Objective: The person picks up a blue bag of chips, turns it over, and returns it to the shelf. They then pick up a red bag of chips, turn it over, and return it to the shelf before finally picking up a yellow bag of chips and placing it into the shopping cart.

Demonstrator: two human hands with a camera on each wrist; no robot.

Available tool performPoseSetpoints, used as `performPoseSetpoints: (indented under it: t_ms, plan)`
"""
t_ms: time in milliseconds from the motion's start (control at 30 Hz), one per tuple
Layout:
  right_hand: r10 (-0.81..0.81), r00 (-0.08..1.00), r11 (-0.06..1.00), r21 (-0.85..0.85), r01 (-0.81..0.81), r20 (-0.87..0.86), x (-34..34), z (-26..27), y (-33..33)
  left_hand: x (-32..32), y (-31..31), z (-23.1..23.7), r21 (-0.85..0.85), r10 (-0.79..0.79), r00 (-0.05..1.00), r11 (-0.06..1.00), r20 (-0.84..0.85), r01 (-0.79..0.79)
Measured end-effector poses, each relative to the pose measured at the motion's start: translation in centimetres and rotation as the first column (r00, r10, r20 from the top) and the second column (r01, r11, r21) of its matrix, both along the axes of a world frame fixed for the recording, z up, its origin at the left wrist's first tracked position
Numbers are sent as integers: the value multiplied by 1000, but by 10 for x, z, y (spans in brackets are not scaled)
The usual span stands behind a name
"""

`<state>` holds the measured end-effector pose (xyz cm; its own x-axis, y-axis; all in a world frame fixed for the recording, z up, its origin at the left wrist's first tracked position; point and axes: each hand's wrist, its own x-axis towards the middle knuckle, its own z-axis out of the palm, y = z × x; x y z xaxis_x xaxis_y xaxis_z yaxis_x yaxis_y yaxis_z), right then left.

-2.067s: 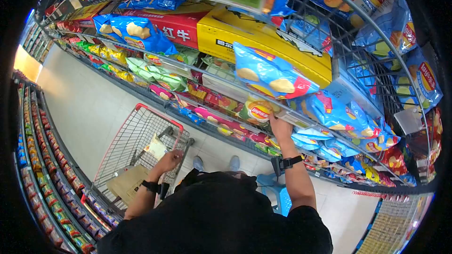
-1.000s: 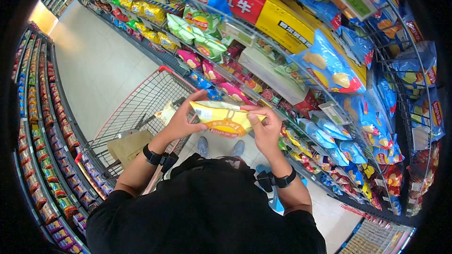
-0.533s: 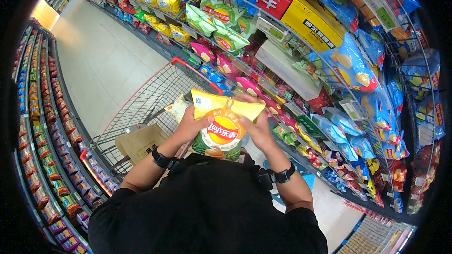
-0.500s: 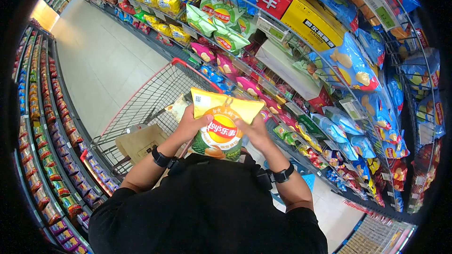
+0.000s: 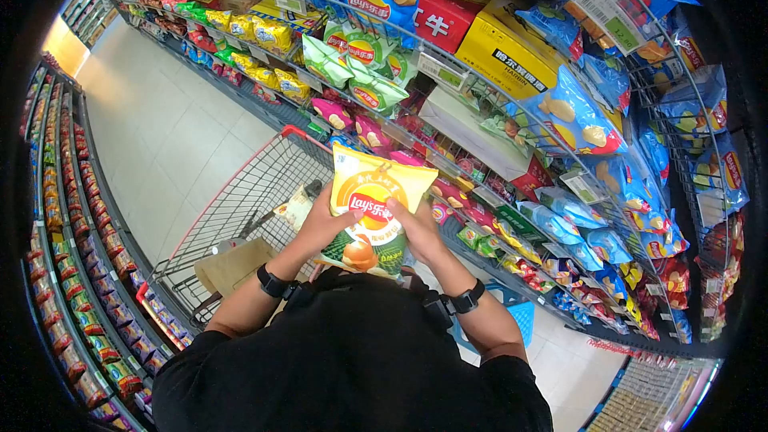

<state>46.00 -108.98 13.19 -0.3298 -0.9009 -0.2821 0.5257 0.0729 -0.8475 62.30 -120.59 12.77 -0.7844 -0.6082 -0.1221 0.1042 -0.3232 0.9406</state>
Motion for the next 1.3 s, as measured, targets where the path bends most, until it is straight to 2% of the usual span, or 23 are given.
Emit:
performPoseSetpoints:
  t_ms: [67, 167, 267, 467, 567, 667, 767, 867, 967, 1000, 1100, 1133, 1233, 1267, 1300]
  plan:
    - [31, 998, 999, -18, -30, 55, 2, 1, -1, -3, -5, -3, 43, 46, 999, 998, -26, -45]
    - [86, 991, 992, 81, -95, 102, 8, -4, 1, -4, -10, -3, 96, 89, 994, 992, -57, -83]
    - [89, 993, 989, 107, -98, 83, 4, -9, -3, -6, -13, -1, 136, 103, 993, 986, -51, -96]
    - [48, 994, 993, 99, -58, 99, 3, -6, -5, -9, -16, -13, 124, 74, 997, 990, -9, -72]
    - [49, 993, 994, 91, -59, 108, -1, -7, -6, -9, -18, -4, 200, 33, 999, 980, -27, -27]
    - [47, 994, 994, 93, -56, 99, -5, -4, -6, -8, -19, -4, 105, 22, 999, 994, -40, -18]
    - [8, 1000, 995, 96, -10, 25, -12, -6, -6, -14, -14, -21, -163, 233, 972, 959, -16, -232]
    - [-61, 994, 989, 130, 72, -92, -23, -13, -3, -8, -15, -9, -413, 251, 944, 899, 213, -146]
    - [-37, 990, 991, 120, 54, -134, -33, -18, 3, -16, -6, -3, -252, -85, 978, 959, 191, 133]
    - [-14, 990, 993, 118, 31, -140, -36, -18, 5, -22, 1, 0, -224, -104, 971, 963, 214, 152]
    - [21, 974, 999, 49, -10, -226, -42, -19, 15, -40, 14, 11, -241, -12, 969, 968, 245, 73]
    - [43, 995, 997, -56, -48, -88, -46, -19, 18, -44, 14, 7, -218, -1, 970, 974, 245, 56]
    - [194, 958, 972, -94, -217, -209, -59, -7, 40, -62, 17, 2, -458, 96, 964, 888, 247, 29]
    - [258, 946, 952, -113, -283, -197, -63, -1, 47, -70, 20, 5, -377, 93, 971, 926, 221, -2]
    - [246, 940, 959, -83, -272, -236, -73, -1, 53, -76, 21, 2, -276, 67, 976, 961, 208, -7]
